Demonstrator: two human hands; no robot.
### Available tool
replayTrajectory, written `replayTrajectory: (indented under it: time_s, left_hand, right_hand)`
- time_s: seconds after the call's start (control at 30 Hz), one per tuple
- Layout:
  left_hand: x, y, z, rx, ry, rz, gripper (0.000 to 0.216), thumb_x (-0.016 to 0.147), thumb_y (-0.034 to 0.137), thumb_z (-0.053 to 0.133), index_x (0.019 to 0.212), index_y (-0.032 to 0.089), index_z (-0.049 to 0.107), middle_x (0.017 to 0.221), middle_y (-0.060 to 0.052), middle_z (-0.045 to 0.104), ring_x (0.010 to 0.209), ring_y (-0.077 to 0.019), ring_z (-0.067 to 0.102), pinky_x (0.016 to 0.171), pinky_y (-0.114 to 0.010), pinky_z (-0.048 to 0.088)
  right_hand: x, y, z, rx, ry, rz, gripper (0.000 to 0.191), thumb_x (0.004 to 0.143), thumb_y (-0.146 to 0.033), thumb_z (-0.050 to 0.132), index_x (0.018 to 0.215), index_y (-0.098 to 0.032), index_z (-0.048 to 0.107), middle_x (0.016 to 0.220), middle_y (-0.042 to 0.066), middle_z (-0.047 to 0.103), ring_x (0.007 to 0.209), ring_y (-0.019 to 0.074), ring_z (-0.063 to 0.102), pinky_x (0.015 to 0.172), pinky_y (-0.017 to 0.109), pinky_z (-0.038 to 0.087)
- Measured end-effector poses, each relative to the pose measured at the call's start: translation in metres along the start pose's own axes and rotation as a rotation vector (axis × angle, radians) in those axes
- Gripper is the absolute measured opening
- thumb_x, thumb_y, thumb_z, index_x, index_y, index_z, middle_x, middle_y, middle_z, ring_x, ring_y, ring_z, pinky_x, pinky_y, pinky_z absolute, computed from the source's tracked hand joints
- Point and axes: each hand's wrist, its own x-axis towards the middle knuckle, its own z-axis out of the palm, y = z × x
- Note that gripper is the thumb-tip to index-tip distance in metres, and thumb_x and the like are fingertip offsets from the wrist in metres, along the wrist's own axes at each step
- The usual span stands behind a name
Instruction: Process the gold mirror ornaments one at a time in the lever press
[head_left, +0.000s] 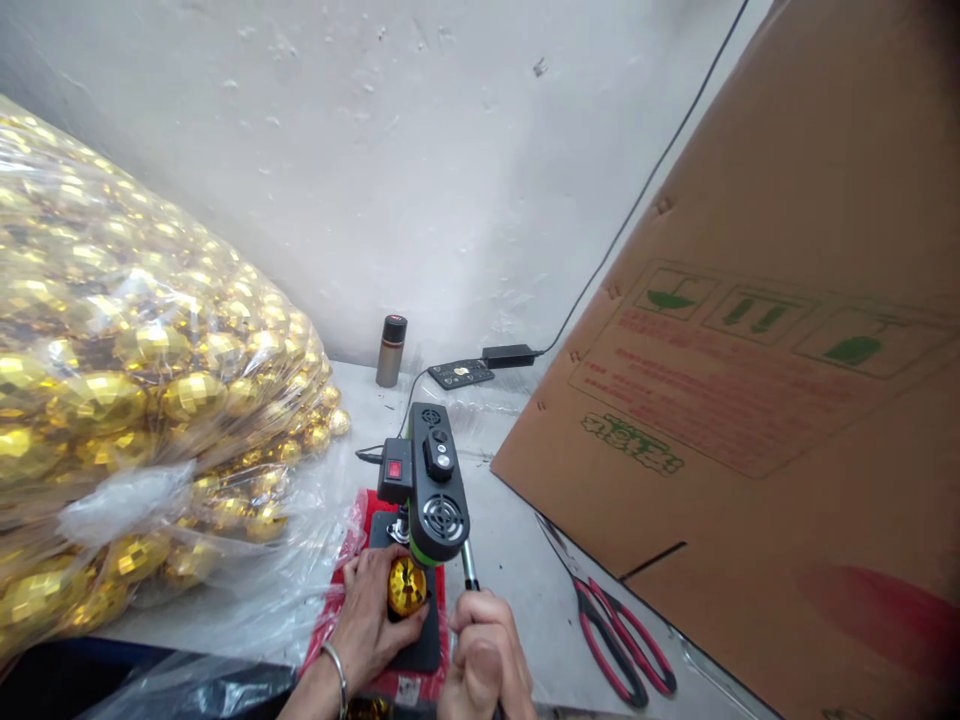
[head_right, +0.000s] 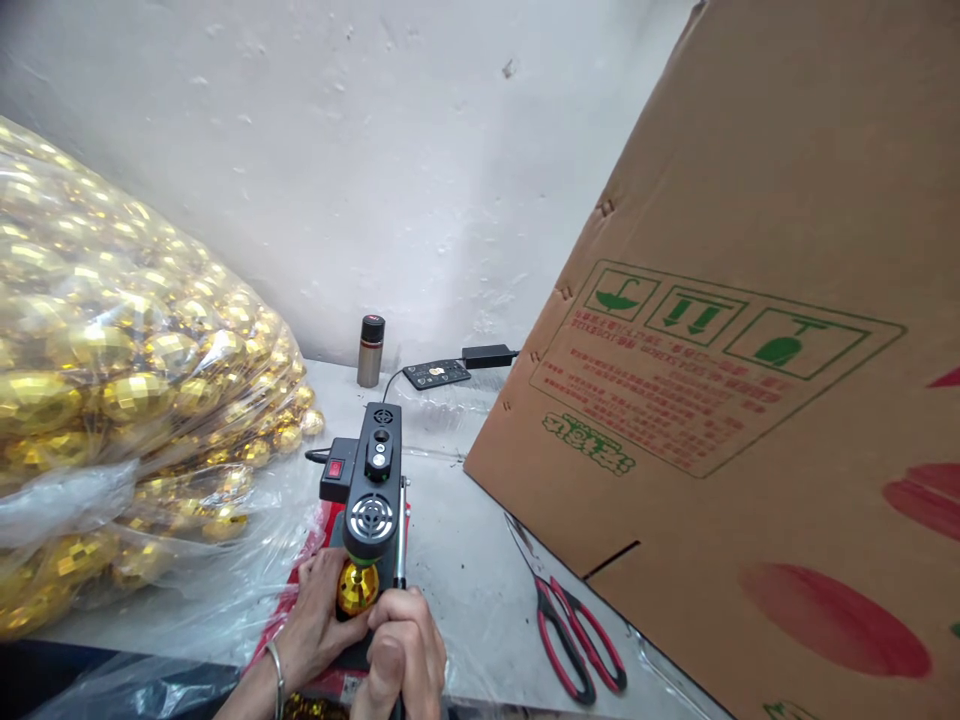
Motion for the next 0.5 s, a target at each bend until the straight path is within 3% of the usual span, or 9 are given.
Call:
replayTrajectory:
  time_s: [0.17,0.33,0.5]
  left_hand:
    - [0.0007,0.0019,-0.0002,0.001,-0.002,-0.017,0.045,0.070,0.033,0.074,0.112,0.021,0.068,0.103,-0.010,0.073,0.103,-0.0353,0.065,0.096,-0.053,0.046]
    - [0.0008,0.0042,-0.0016,-0.013,-0.013,-0.028,0.046,0.070,0.031,0.073,0.115,0.021,0.068,0.106,-0.010,0.072,0.106,-0.0358,0.065,0.098,-0.054,0.044]
    - [0.0003,0.0005,0.0019,-0.017,-0.004,-0.009,0.046,0.071,0.030,0.073,0.115,0.022,0.067,0.108,-0.010,0.073,0.107,-0.0356,0.065,0.100,-0.055,0.042]
  right_hand:
    - [-0.0030,0.0027,-0.0011,-0.008,-0.005,-0.034,0.040,0.105,-0.022,0.040,0.065,-0.022,0.044,0.065,-0.005,0.052,0.056,0.0095,0.048,0.063,0.026,0.040]
    - [-0.0055,0.0022,0.0007,-0.003,0.021,0.026,0.040,0.105,-0.023,0.041,0.065,-0.022,0.045,0.066,-0.005,0.054,0.058,0.0097,0.050,0.067,0.027,0.041]
    - [-0.0021,0.0030,0.0023,0.007,0.024,-0.052,0.040,0.105,-0.020,0.040,0.065,-0.022,0.044,0.066,-0.006,0.052,0.056,0.0086,0.048,0.069,0.026,0.044]
